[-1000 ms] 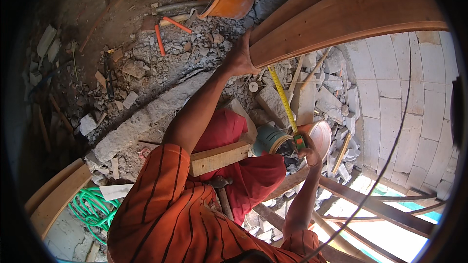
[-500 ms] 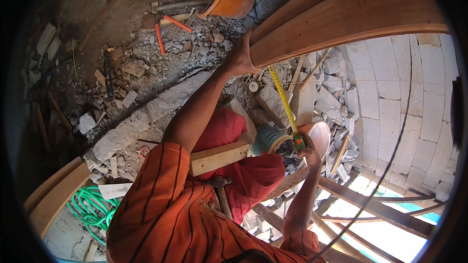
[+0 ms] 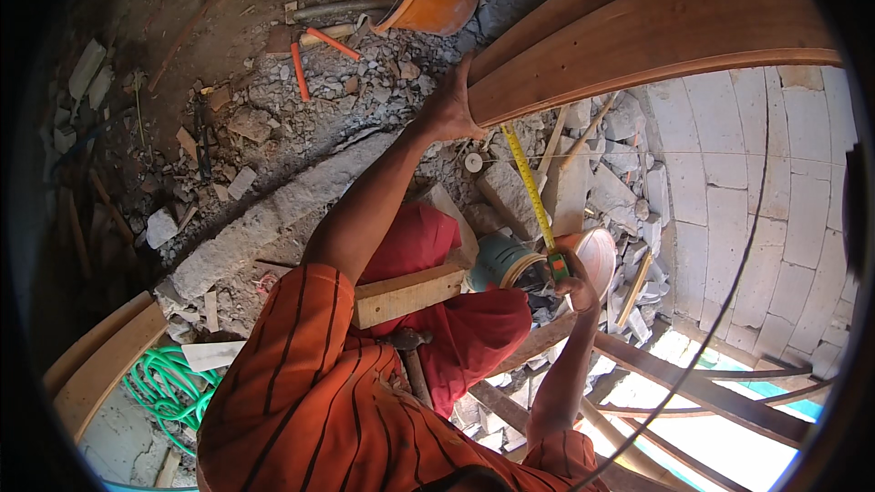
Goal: The person uses a tape measure to measure a wooden frame and hammers a wooden block into place.
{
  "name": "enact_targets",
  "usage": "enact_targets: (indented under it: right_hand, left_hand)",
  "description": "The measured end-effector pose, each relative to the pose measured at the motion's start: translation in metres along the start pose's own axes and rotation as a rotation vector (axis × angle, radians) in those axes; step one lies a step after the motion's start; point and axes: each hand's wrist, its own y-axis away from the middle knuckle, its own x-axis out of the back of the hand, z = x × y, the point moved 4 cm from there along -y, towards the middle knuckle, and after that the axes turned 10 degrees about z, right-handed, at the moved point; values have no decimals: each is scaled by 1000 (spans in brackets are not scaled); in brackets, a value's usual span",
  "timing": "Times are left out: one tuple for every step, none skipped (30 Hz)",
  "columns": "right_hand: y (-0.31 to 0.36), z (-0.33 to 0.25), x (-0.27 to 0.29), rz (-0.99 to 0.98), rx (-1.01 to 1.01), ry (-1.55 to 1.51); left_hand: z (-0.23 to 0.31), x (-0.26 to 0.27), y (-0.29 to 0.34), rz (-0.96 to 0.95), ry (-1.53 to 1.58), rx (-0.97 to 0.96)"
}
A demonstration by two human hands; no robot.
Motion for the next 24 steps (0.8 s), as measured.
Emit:
enact_targets:
  right_hand:
    - [0,0,0,-1,4,0]
    - [0,1,0,1,5,0]
    - [-1,1,0,3,6,0]
    - [-1,1,1,5,8,0]
    - [-1,1,1,10,24,0]
    - [-2,2,1,18,40,-1]
    - [-3,2,2,24,55,-1]
    - [-3,4,2,20,58,0]
    - [-4,6,3,17,61,1]
    - [-5,7,4,13,64,3]
    - [-4,7,5,11,57,16]
    - [-5,8,5,8,48,27]
    - [-5,7,4,5,40,39]
    - [-4,6,3,6,24,30]
    - [-1,2,1,7,10,21]
    - [0,0,0,8,-5,13]
    - [-2,1,0,12,25,8]
    - [-3,3,0,19,54,2]
    - [-4,4,1,25,84,-3]
    - [-3,6,2,18,72,7]
    - [-3,5,2,8,60,17]
    - [-4,5,2,-2,49,28]
    - [-3,3,1,4,47,19]
    - [-2,0,-1,10,45,11]
  left_hand:
    - [0,0,0,3,-4,-2]
    - [0,-1,0,5,-8,-4]
    - [-1,-1,1,8,-13,-5]
    - [-1,-1,1,12,-15,-8]
    - [-1,0,1,16,-17,-10]
    - [-1,0,1,18,-18,-14]
    - [-1,0,1,15,-18,-14]
    - [0,0,1,13,-17,-14]
    - [0,0,1,10,-17,-14]
    - [1,1,1,9,-16,-14]
    - [1,1,1,7,-15,-14]
    - [0,0,1,5,-15,-12]
    - [-1,0,1,12,-13,-22]
    - [-3,-1,2,19,-11,-31]
    - [-2,-1,2,28,-9,-41]
    - [-2,0,2,28,-11,-36]
    - [-2,0,2,28,-12,-31]
    - [-1,0,2,28,-11,-27]
    - [0,0,2,19,-11,-14]
    - [0,0,2,10,-11,-1]
    - [0,0,1,4,-13,14]
    - [0,0,1,7,-19,14]
    - [1,1,1,10,-25,15]
    - [1,1,1,12,-30,16]
